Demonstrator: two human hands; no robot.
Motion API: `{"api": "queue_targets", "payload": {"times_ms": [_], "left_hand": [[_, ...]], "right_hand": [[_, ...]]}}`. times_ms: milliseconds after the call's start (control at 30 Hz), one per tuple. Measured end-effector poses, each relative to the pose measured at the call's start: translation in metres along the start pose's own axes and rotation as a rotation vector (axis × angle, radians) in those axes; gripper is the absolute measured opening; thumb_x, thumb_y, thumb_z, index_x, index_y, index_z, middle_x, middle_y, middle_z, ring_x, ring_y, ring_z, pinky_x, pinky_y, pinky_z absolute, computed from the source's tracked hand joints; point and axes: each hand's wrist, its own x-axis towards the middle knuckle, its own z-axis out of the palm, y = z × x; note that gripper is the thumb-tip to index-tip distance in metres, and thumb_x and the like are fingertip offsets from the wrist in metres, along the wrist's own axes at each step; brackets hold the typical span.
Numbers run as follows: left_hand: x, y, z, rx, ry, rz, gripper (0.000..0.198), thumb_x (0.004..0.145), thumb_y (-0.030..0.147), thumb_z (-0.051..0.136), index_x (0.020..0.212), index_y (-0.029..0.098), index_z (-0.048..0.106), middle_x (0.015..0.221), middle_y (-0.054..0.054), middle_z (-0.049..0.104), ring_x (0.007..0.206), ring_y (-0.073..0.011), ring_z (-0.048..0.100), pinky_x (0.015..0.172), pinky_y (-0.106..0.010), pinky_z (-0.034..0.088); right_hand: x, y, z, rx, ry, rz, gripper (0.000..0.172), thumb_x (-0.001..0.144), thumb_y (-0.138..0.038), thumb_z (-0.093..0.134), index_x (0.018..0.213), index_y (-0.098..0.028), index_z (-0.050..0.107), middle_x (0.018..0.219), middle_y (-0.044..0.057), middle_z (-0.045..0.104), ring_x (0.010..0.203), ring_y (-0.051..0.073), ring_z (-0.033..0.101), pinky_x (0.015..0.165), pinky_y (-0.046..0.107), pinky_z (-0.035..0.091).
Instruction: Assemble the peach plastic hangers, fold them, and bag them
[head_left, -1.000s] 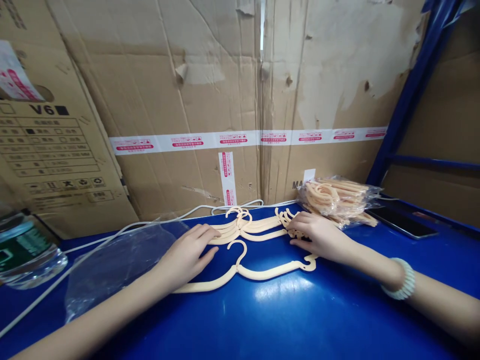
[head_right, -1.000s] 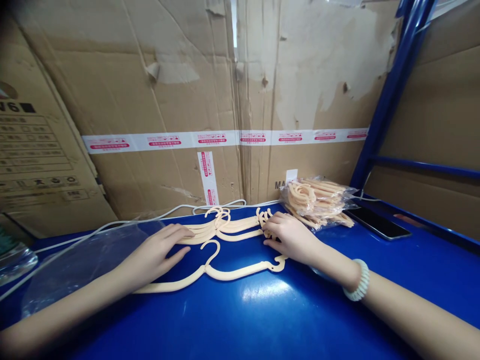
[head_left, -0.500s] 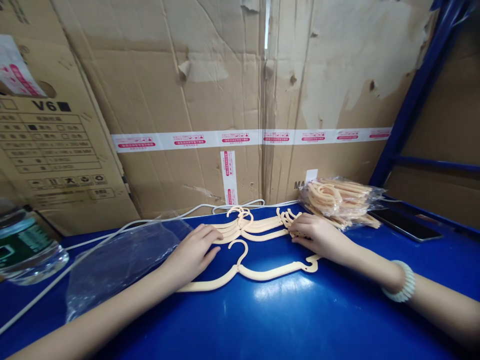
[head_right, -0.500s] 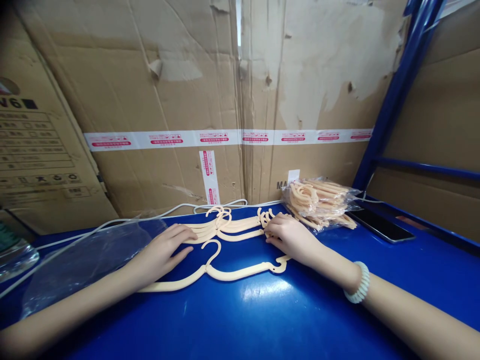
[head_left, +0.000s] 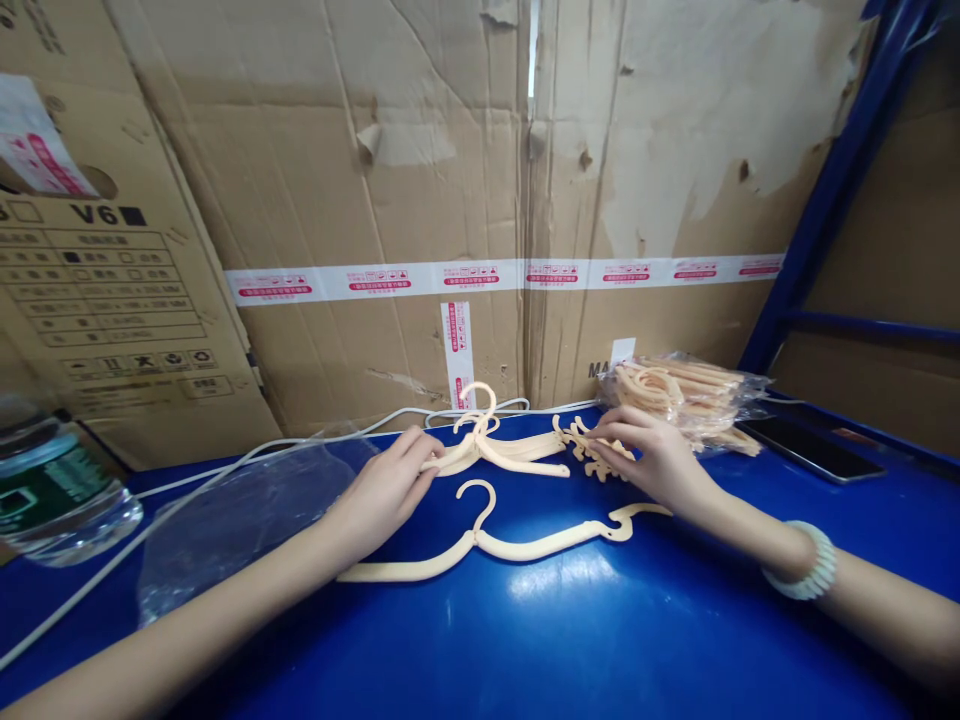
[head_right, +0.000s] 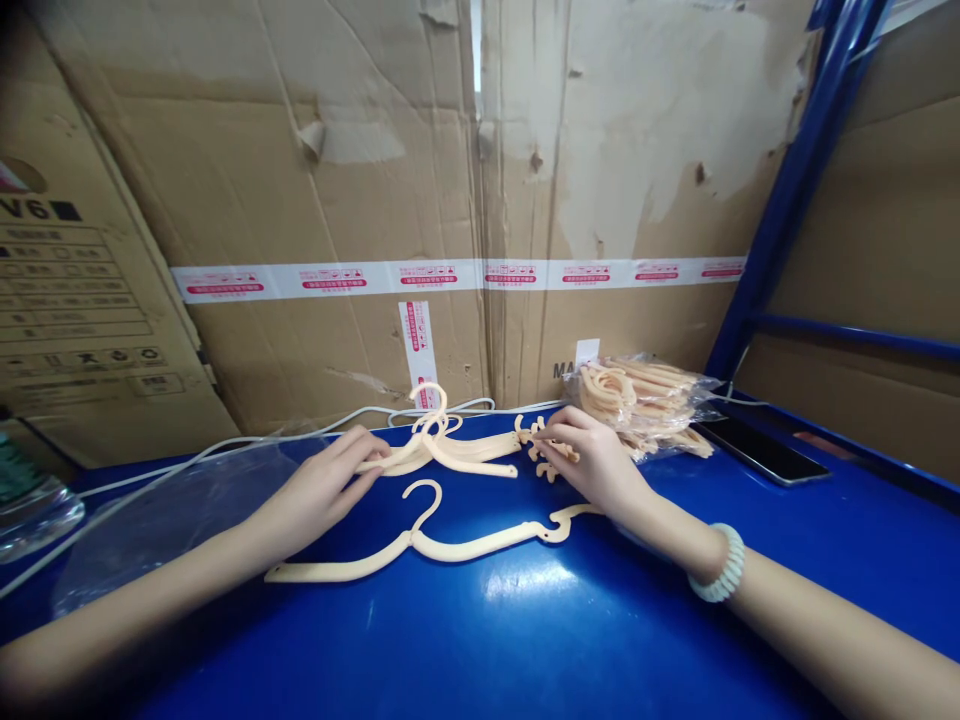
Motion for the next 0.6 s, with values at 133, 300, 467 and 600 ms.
{"api": "queue_targets", "payload": {"times_ms": [133, 300, 467, 600], "left_hand": [[-0.015, 0.012, -0.013, -0.008, 0.159, 0.023, 0.017, 0.095, 0.019, 0.041, 0.107, 0.019, 0.054, 0.096, -0.005, 0.056, 0.087, -0.018, 0.061, 0.077, -0.031, 0.051], [-0.048, 0.032, -0.01, -0.09, 0.23, 0.038, 0.024, 0.095, 0.017, 0.044, 0.114, 0.023, 0.057, 0.098, -0.004, 0.056, 0.085, -0.0149, 0.062, 0.074, -0.025, 0.054], [-0.062, 0.04, 0.0, -0.14, 0.258, 0.039, 0.026, 0.095, 0.015, 0.046, 0.115, 0.024, 0.057, 0.095, -0.004, 0.055, 0.081, -0.0138, 0.062, 0.071, -0.023, 0.056], [-0.063, 0.04, 0.001, -0.151, 0.266, 0.034, 0.025, 0.094, 0.013, 0.046, 0.113, 0.024, 0.058, 0.095, -0.004, 0.054, 0.08, -0.0128, 0.061, 0.061, -0.017, 0.056]], "right_hand": [[0.002, -0.01, -0.011, 0.203, 0.127, 0.3, 0.027, 0.089, -0.042, 0.059, 0.09, -0.018, 0.07, 0.069, 0.004, 0.063, 0.057, 0.016, 0.057, 0.051, 0.028, 0.045], [0.003, -0.035, -0.022, 0.646, 0.193, 0.608, 0.036, 0.08, -0.05, 0.069, 0.097, -0.018, 0.068, 0.074, 0.005, 0.07, 0.062, 0.017, 0.066, 0.05, 0.025, 0.048], [-0.003, -0.058, -0.019, 0.993, 0.058, 0.88, 0.037, 0.073, -0.048, 0.078, 0.092, -0.017, 0.07, 0.088, 0.009, 0.073, 0.077, 0.019, 0.069, 0.062, 0.026, 0.053], [-0.008, -0.063, -0.01, 1.156, -0.004, 1.039, 0.037, 0.069, -0.037, 0.084, 0.094, -0.019, 0.063, 0.088, 0.006, 0.073, 0.078, 0.016, 0.069, 0.061, 0.021, 0.052]]}}
